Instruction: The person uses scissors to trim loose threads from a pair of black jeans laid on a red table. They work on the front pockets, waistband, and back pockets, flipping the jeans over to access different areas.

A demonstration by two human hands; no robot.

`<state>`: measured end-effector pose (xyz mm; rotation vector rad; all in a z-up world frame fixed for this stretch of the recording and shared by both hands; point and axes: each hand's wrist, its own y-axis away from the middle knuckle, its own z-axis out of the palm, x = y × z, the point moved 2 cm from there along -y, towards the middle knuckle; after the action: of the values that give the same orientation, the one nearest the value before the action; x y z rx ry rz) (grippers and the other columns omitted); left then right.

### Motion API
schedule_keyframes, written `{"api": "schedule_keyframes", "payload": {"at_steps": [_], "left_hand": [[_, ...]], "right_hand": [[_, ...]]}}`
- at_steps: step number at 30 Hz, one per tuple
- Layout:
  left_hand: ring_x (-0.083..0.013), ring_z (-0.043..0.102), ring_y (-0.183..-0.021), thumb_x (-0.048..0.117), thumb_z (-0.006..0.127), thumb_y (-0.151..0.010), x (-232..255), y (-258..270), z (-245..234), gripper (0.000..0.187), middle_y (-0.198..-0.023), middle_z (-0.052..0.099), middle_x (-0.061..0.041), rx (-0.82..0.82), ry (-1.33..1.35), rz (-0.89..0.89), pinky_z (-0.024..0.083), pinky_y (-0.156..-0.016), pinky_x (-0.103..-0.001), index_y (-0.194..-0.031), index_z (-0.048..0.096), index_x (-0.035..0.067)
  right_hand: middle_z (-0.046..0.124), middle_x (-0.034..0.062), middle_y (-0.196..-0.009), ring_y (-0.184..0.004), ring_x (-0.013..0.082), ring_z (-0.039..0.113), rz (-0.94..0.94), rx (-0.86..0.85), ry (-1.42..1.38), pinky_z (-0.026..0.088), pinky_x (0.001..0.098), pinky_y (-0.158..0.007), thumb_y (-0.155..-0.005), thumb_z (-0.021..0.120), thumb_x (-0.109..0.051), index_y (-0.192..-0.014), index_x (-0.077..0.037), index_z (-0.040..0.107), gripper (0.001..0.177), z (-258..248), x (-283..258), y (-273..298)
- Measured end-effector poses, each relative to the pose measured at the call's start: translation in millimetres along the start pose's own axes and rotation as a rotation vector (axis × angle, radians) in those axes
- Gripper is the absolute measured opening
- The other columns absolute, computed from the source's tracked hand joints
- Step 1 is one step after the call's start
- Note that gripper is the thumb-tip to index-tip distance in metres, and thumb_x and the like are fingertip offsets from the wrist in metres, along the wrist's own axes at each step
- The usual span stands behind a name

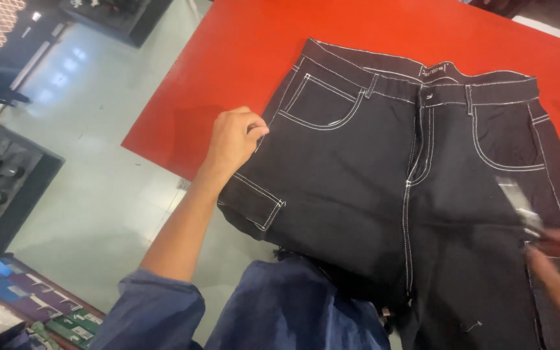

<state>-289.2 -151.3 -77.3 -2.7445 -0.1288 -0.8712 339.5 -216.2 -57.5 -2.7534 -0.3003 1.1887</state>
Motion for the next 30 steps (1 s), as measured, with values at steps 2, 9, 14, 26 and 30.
{"api": "schedule_keyframes", "payload": {"at_steps": [2, 9, 14, 26, 30], "left_hand": [[-0.0207, 0.063, -0.072, 0.012, 0.076, -0.089, 2.2, 3.4, 1.1, 0.011, -0.077, 0.062, 0.003, 0.013, 0.048, 0.050, 0.049, -0.070, -0.035, -0.082, 0.070, 0.019], [-0.0169, 0.057, -0.076, 0.000, 0.064, -0.096, 20.9, 6.0, -18.1, 0.019, -0.086, 0.064, 0.002, -0.031, 0.234, 0.002, 0.044, -0.073, -0.033, -0.082, 0.061, 0.013], [-0.0142, 0.051, -0.072, -0.004, 0.061, -0.093, 16.4, 4.2, -18.3, 0.020, -0.084, 0.061, 0.003, 0.031, 0.325, 0.029, 0.041, -0.069, -0.029, -0.082, 0.058, 0.013], [-0.0181, 0.065, -0.079, 0.003, 0.069, -0.098, 10.8, 77.8, -62.7, 0.006, -0.087, 0.070, -0.007, 0.684, 0.484, 0.075, 0.053, -0.075, -0.030, -0.093, 0.072, 0.003], [-0.0174, 0.067, -0.084, 0.012, 0.072, -0.100, -94.0, 195.2, -18.2, 0.012, -0.090, 0.073, -0.010, 1.166, 0.233, -0.431, 0.058, -0.077, -0.033, -0.101, 0.071, 0.000]], "right_hand": [[0.069, 0.0159, -0.112, -0.105, 0.0310, 0.066, -0.107, -0.027, 0.223, 0.049, 0.0432, -0.097, -0.093, 0.078, -0.006, -0.131, -0.003, 0.071, 0.039, 32.2, -106.5, -44.4], [0.076, 0.0063, -0.104, -0.095, 0.0284, 0.068, -0.423, -0.359, 0.319, 0.051, 0.0419, -0.088, -0.083, 0.074, -0.019, -0.116, -0.010, 0.072, 0.034, 159.2, -232.0, -136.5], [0.073, 0.0054, -0.093, -0.091, 0.0287, 0.065, -0.334, -0.466, 0.257, 0.050, 0.0430, -0.082, -0.080, 0.072, -0.017, -0.110, -0.010, 0.071, 0.031, 217.2, -255.6, -159.8], [0.077, 0.0038, -0.103, -0.091, 0.0173, 0.073, -0.266, -0.431, 0.158, 0.054, 0.0322, -0.086, -0.082, 0.077, -0.016, -0.113, -0.011, 0.074, 0.032, 154.0, -241.9, -115.0], [0.078, 0.0025, -0.099, -0.091, 0.0110, 0.071, -0.098, -0.297, 0.189, 0.051, 0.0250, -0.091, -0.085, 0.080, -0.012, -0.113, -0.009, 0.077, 0.029, 102.0, -214.5, -79.7]]}}
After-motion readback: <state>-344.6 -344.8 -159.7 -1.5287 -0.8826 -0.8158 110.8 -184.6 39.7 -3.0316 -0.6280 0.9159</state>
